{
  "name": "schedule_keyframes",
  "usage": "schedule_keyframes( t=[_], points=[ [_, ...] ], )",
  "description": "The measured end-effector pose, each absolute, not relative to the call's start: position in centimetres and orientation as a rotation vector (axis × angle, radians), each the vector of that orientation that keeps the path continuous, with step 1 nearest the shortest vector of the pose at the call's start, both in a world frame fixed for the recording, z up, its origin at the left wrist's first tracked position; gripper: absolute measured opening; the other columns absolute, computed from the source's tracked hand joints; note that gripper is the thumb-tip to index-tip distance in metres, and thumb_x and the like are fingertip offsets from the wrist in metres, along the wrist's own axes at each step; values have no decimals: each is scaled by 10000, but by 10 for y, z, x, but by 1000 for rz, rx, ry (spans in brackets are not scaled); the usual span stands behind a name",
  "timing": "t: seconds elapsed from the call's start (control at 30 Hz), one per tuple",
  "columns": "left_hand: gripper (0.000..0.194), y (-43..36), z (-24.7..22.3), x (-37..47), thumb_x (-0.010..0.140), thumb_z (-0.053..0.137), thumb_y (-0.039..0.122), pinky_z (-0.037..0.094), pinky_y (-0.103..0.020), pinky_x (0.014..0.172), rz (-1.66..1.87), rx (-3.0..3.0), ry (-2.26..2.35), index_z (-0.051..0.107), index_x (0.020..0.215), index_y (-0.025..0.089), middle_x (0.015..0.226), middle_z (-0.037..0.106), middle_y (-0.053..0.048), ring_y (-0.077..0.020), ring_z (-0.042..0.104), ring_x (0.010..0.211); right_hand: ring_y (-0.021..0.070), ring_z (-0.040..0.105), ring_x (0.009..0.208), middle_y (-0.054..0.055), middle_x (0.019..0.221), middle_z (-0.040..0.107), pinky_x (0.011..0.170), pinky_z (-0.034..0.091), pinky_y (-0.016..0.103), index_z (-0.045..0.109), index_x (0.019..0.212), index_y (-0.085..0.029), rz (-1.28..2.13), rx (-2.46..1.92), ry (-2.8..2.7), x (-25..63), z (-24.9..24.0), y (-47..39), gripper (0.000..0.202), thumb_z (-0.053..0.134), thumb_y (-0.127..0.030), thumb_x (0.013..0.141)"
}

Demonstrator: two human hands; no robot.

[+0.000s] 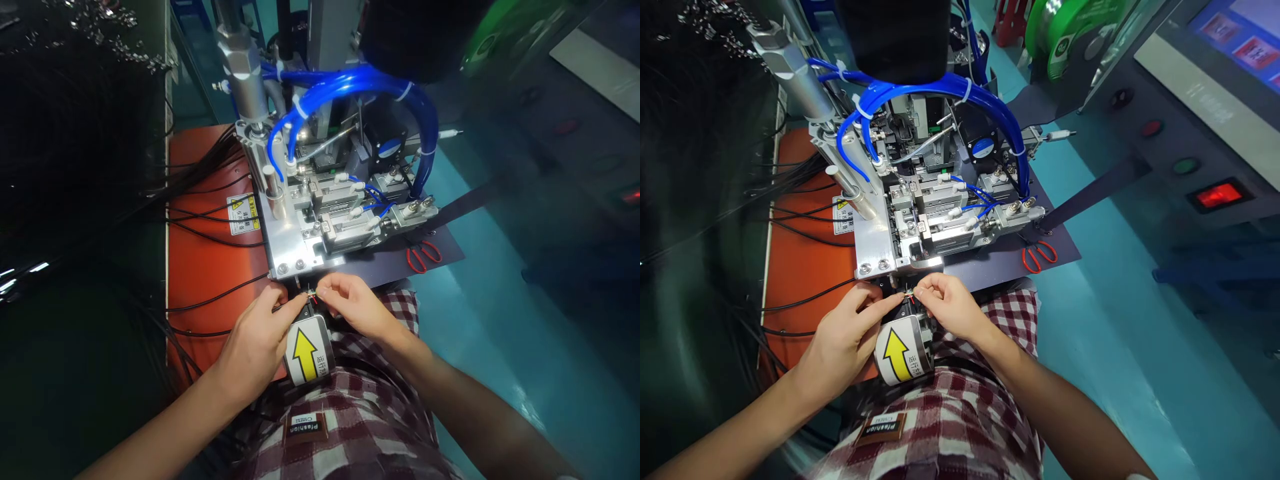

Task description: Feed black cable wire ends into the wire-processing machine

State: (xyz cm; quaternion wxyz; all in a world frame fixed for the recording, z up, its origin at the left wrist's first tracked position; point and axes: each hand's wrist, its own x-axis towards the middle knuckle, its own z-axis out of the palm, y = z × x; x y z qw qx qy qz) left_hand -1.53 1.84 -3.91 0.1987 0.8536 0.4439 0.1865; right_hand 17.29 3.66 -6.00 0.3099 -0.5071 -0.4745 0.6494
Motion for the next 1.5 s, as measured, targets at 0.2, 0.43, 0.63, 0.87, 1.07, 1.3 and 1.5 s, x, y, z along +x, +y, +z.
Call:
schedule_keyframes(
  t=[0.2,0.43,0.63,0.87,1.07,1.3,1.5],
  points=[
    [352,19,-36,-14,866,395,90,492,-295,610,473,2512,1230,591,1158,114,846,514,-91,-192,538,725,99,399,513,-39,600,453,484,341,230,530,734,-168,1573,-1429,-1334,171,-61,34,166,514,-307,824],
    [359,18,-38,-13,841,415,81,506,-353,642,420,2573,1247,577,1160,106,922,540,-122,-236,554,787,110,453,558,-20,638,525,527,369,232,545,731,-178,1281,-1548,-1534,168,-61,27,150,491,-257,846],
    [336,20,-40,-14,864,400,93,514,-341,635,501,2548,1216,596,1138,93,910,538,-130,-227,559,775,109,457,528,-7,641,540,498,386,231,603,778,-156,1412,-1547,-1396,172,-61,31,185,526,-316,828],
    [362,20,-39,-15,838,416,53,517,-344,645,493,2498,1211,589,1151,110,922,544,-123,-225,560,781,107,443,525,-21,615,515,500,371,225,585,747,-166,1201,-1529,-1416,157,-60,27,104,541,-233,814],
    [335,21,-39,-14,842,411,61,521,-349,636,518,2499,1208,606,1112,104,914,561,-124,-225,565,764,139,494,635,2,688,532,607,389,260,540,747,-181,840,-1511,-1654,153,-57,21,107,490,-179,842],
    [293,21,-38,-13,871,396,92,530,-340,658,565,2480,1207,605,1075,110,918,595,-117,-218,584,785,121,483,589,-13,678,519,561,379,244,529,764,-182,1010,-1544,-1550,156,-63,20,121,469,-195,868],
    [277,21,-37,-12,872,395,89,533,-342,695,538,2447,1219,603,1055,106,924,602,-120,-220,589,825,129,489,610,-6,691,517,587,382,253,519,768,-182,988,-1527,-1604,157,-60,20,118,454,-181,867]
  ],
)
